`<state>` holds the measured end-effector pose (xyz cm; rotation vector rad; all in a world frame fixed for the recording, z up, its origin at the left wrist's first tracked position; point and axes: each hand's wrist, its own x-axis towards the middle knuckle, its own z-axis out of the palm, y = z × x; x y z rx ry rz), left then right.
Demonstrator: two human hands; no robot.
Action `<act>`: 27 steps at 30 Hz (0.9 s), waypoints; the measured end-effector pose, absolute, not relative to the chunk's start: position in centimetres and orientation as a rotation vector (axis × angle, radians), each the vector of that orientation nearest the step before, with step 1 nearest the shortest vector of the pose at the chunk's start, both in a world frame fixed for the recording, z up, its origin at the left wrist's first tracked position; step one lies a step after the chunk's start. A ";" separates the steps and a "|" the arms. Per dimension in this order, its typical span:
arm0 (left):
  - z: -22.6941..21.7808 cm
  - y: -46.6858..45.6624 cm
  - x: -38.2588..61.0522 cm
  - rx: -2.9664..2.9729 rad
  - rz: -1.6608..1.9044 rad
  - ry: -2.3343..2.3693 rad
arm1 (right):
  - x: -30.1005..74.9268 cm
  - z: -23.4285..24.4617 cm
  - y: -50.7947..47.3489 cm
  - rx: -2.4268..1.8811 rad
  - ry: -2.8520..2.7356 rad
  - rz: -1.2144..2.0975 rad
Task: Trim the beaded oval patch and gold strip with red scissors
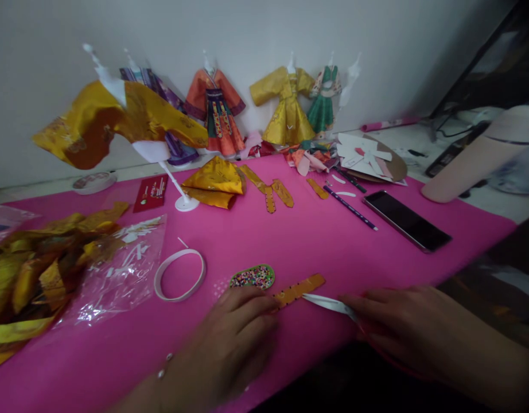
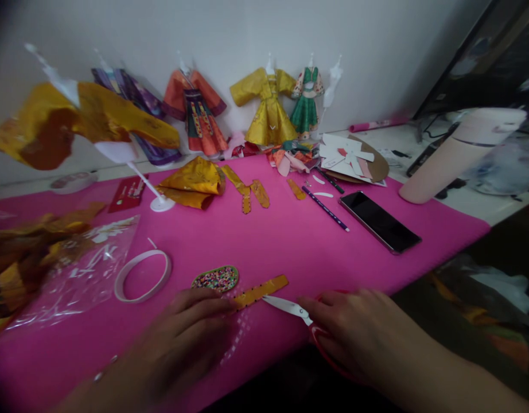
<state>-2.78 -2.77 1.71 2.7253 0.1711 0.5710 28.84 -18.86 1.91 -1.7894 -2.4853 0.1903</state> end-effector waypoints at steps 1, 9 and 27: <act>1.6 -2.8 -2.8 2.723 0.549 0.161 | 28.9 1.9 -18.9 -1.785 -2.487 0.180; 1.8 -2.8 -2.4 2.680 0.481 0.145 | 28.8 1.9 -18.9 -1.777 -2.465 0.206; 2.0 -2.9 -2.1 2.653 0.483 0.162 | 28.7 1.8 -18.9 -1.726 -2.499 0.128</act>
